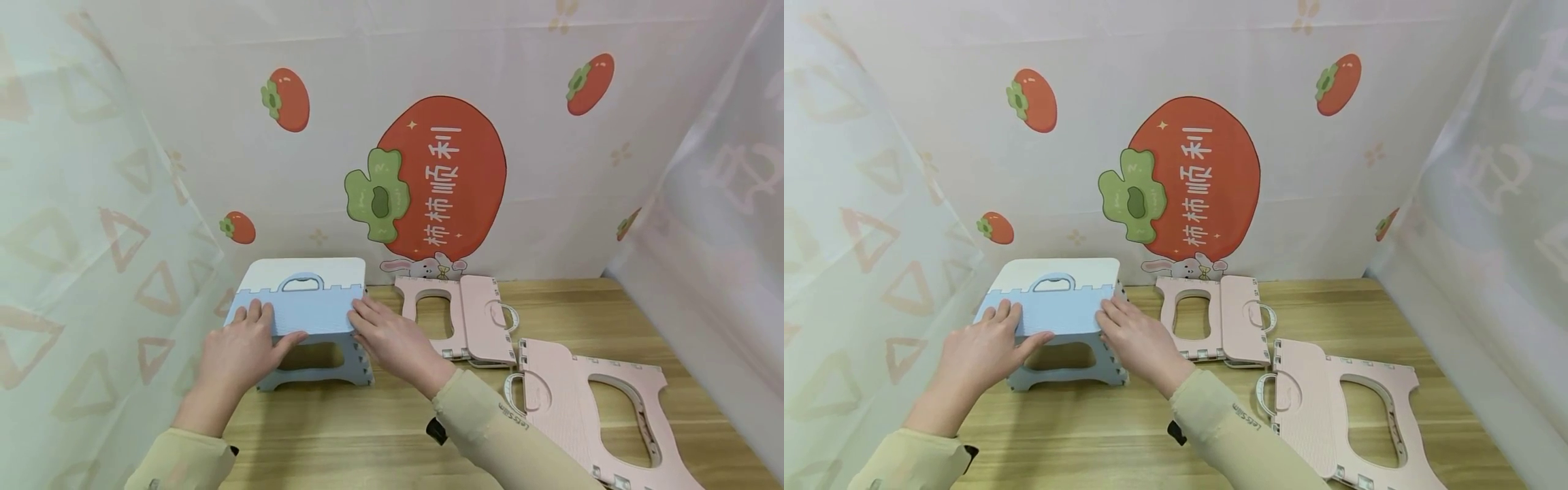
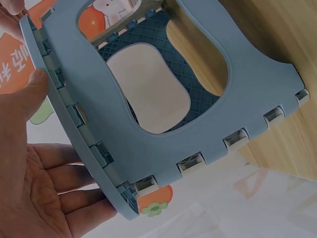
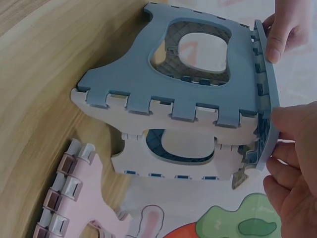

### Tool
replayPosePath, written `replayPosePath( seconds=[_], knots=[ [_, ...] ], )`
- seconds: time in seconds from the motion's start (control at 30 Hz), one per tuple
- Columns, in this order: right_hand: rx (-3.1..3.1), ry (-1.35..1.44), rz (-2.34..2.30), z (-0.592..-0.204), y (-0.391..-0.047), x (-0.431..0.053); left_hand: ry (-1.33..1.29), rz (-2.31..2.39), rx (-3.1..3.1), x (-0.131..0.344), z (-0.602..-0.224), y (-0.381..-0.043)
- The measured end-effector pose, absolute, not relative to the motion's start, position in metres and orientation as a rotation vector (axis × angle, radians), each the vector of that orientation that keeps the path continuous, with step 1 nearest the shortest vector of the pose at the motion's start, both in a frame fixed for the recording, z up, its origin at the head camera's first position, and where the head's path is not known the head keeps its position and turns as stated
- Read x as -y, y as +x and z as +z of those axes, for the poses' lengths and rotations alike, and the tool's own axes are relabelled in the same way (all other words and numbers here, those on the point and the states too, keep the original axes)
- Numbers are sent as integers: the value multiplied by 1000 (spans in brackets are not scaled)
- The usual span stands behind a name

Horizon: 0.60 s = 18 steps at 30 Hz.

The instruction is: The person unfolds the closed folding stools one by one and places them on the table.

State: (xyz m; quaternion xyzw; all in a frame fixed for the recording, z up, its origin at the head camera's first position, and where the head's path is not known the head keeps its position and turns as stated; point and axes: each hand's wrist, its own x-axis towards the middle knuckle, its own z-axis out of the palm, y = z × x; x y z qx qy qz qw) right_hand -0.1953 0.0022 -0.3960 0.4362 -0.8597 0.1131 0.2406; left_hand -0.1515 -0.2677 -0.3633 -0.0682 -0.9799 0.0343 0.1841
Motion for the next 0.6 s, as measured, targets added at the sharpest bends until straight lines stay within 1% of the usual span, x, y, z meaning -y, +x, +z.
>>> replayPosePath(
  seconds=[0.3, 0.6],
  knots=[
    [2306, 1211, 306, -402, -197, -5, -214, 97, 2717, 271, -367, -161],
    [2426, 1191, 332, -399, -199, -5, -205, 96, 2763, 269, -365, -168]
  ],
)
